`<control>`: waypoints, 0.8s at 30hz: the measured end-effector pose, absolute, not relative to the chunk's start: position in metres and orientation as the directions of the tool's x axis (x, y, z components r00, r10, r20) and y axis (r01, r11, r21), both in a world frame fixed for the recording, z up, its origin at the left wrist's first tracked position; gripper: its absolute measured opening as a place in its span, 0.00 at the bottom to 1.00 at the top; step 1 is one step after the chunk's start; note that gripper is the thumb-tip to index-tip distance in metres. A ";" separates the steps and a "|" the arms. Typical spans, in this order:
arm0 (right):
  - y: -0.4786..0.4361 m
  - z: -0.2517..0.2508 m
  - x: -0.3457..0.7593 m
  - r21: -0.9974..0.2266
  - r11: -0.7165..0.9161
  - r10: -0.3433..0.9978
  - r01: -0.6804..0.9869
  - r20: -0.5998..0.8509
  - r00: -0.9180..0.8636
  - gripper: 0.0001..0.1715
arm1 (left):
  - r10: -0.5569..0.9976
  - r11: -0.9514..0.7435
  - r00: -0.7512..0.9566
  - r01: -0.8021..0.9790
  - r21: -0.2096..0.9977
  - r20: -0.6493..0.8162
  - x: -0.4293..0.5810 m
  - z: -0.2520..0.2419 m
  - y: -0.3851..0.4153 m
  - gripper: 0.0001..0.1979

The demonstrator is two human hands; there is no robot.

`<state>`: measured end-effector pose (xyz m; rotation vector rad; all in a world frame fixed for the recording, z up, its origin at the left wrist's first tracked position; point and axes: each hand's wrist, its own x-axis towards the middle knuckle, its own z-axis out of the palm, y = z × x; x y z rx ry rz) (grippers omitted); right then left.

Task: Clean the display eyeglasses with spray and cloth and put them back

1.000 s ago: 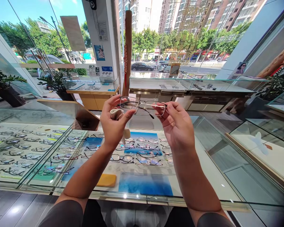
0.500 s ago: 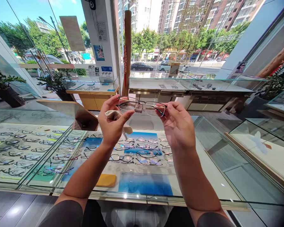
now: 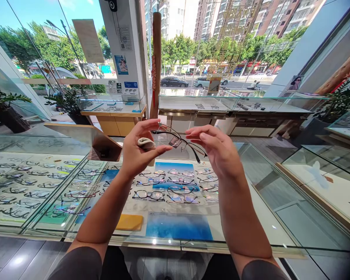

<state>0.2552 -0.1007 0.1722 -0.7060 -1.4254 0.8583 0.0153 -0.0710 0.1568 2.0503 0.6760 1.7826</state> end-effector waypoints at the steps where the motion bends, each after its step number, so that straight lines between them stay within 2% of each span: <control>1: -0.102 0.173 0.255 -0.848 0.528 0.842 -0.053 0.530 -0.102 0.07 | 0.550 -0.834 0.129 0.139 0.535 0.825 0.014 0.158 -0.072 0.38; 8: -0.105 0.175 0.252 -0.873 0.483 0.854 0.071 0.452 -0.259 0.09 | 0.491 -0.869 0.190 0.172 0.463 0.850 0.014 0.158 -0.074 0.38; 12: -0.106 0.174 0.252 -0.875 0.484 0.845 0.022 0.460 -0.272 0.09 | 0.478 -0.877 0.225 0.176 0.447 0.849 0.013 0.160 -0.080 0.39; 17: -0.110 0.173 0.252 -0.859 0.510 0.840 -0.045 0.509 -0.191 0.08 | 0.479 -0.876 0.236 0.200 0.440 0.846 0.011 0.168 -0.092 0.38; 20: -0.111 0.173 0.253 -0.857 0.512 0.844 -0.059 0.515 -0.148 0.08 | 0.526 -0.846 0.166 0.197 0.495 0.834 0.007 0.173 -0.102 0.32; 22: -0.112 0.172 0.253 -0.859 0.509 0.849 -0.056 0.512 -0.130 0.07 | 0.611 -0.789 0.123 0.179 0.588 0.782 0.002 0.171 -0.113 0.23; 24: -0.111 0.168 0.252 -0.865 0.499 0.857 -0.052 0.501 -0.118 0.06 | 0.728 -0.686 0.152 0.155 0.711 0.668 -0.003 0.162 -0.127 0.15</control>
